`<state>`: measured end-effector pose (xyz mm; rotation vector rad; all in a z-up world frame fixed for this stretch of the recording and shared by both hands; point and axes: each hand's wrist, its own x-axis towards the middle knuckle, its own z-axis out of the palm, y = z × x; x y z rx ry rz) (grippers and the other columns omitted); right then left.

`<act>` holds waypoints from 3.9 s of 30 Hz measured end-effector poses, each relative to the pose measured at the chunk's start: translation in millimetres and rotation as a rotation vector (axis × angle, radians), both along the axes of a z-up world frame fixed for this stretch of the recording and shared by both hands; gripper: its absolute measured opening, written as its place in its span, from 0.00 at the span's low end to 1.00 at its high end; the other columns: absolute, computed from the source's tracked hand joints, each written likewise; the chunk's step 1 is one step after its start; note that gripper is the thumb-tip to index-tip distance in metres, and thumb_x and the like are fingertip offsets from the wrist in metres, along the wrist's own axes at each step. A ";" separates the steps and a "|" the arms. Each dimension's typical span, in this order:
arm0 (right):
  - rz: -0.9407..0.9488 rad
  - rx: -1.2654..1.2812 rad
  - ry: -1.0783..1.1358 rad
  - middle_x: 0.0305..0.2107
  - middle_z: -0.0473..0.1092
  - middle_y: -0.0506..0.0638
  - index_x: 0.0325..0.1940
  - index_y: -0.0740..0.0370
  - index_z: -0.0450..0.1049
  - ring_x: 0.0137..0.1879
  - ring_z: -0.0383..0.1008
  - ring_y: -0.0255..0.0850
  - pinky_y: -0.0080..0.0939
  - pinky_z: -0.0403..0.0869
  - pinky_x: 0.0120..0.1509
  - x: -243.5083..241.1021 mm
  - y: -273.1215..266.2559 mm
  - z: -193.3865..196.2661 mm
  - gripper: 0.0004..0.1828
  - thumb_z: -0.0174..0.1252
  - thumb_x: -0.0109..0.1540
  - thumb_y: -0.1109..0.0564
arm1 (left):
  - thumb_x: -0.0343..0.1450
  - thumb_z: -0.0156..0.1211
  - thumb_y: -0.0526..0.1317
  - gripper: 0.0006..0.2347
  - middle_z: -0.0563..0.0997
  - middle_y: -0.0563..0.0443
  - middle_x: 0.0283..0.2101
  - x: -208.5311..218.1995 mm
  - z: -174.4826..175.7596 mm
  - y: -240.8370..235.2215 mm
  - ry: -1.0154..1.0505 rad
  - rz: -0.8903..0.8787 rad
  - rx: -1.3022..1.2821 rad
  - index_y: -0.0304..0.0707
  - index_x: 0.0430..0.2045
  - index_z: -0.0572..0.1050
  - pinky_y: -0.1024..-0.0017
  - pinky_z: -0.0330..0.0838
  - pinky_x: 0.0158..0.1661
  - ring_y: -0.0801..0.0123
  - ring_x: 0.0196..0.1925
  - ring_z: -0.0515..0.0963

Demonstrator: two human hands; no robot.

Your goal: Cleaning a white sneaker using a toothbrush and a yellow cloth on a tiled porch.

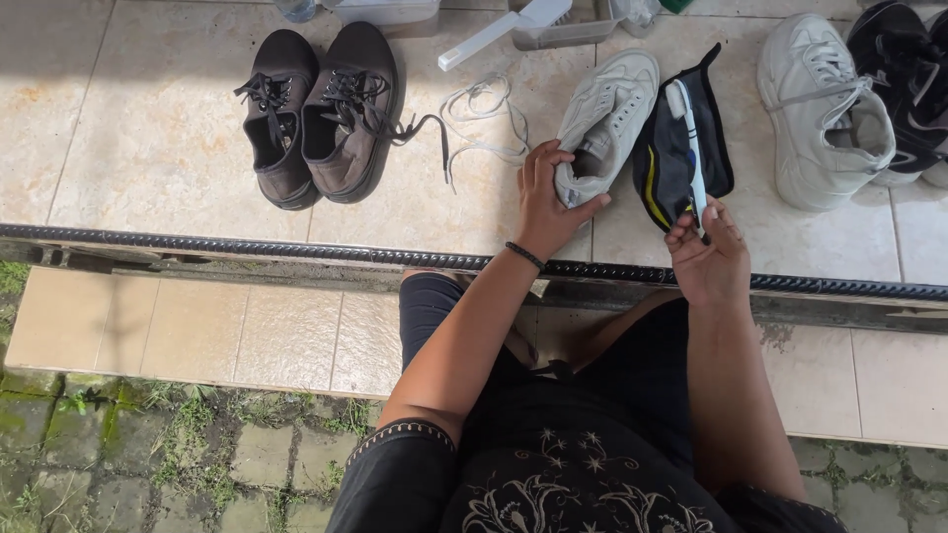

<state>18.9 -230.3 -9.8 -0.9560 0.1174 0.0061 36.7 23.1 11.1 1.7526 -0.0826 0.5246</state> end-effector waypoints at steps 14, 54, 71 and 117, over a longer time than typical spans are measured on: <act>0.038 0.071 -0.014 0.37 0.75 0.55 0.58 0.62 0.71 0.43 0.81 0.41 0.37 0.81 0.54 -18.4 6.9 4.5 0.14 0.56 0.69 0.55 | 0.55 0.79 0.61 0.47 0.60 0.32 0.69 -18.1 15.6 3.6 0.223 -0.052 0.029 0.43 0.65 0.57 0.46 0.47 0.73 0.39 0.74 0.59; -0.248 0.265 0.190 0.33 0.76 0.48 0.53 0.55 0.76 0.41 0.76 0.37 0.41 0.78 0.60 37.3 -30.2 13.3 0.18 0.67 0.59 0.57 | 0.63 0.53 0.36 0.18 0.79 0.54 0.53 79.2 5.4 24.3 0.067 -0.280 0.008 0.49 0.49 0.69 0.67 0.65 0.47 0.68 0.42 0.71; -0.001 -0.314 -0.327 0.49 0.76 0.54 0.50 0.51 0.69 0.43 0.78 0.37 0.33 0.80 0.58 29.0 26.8 109.9 0.10 0.63 0.70 0.50 | 0.76 0.39 0.59 0.26 0.72 0.45 0.67 61.6 -34.0 16.6 0.146 -0.169 -0.002 0.44 0.65 0.63 0.59 0.62 0.66 0.56 0.69 0.70; 0.255 -1.151 -0.568 0.38 0.74 0.53 0.51 0.63 0.64 0.37 0.78 0.41 0.35 0.79 0.42 87.3 80.6 145.5 0.05 0.53 0.81 0.63 | 0.76 0.30 0.62 0.29 0.70 0.41 0.68 59.8 -16.8 15.7 0.137 -0.199 0.079 0.43 0.65 0.62 0.54 0.61 0.67 0.51 0.72 0.68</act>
